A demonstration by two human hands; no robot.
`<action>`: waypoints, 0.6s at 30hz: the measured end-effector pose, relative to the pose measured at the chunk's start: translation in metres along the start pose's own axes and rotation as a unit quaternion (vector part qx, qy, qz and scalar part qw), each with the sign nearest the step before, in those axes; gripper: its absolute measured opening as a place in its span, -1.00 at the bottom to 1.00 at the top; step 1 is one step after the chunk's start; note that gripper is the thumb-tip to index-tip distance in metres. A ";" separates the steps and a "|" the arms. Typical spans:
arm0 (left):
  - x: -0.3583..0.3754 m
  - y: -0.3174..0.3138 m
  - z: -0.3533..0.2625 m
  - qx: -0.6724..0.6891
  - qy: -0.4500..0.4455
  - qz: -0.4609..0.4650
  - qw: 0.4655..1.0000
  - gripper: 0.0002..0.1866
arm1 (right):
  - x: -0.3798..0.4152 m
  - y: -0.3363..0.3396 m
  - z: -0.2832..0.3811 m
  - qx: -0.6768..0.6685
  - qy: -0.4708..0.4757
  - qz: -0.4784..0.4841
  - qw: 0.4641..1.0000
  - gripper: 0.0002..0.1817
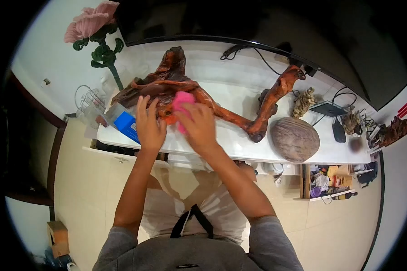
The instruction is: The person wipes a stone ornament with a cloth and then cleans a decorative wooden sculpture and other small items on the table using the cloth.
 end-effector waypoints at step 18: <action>-0.024 0.008 0.000 -0.015 0.072 -0.035 0.997 -0.12 | -0.088 -0.025 -0.034 -0.102 -0.066 -0.002 0.993 -0.56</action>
Point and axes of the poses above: each hand's wrist, its own x-axis away from the middle knuckle, its own y-axis out of the back of the hand, z = x × y, the point moved 7 cm from there along -x, towards the middle knuckle, and after that the axes turned 7 degrees about -z, right-handed, at the moved point
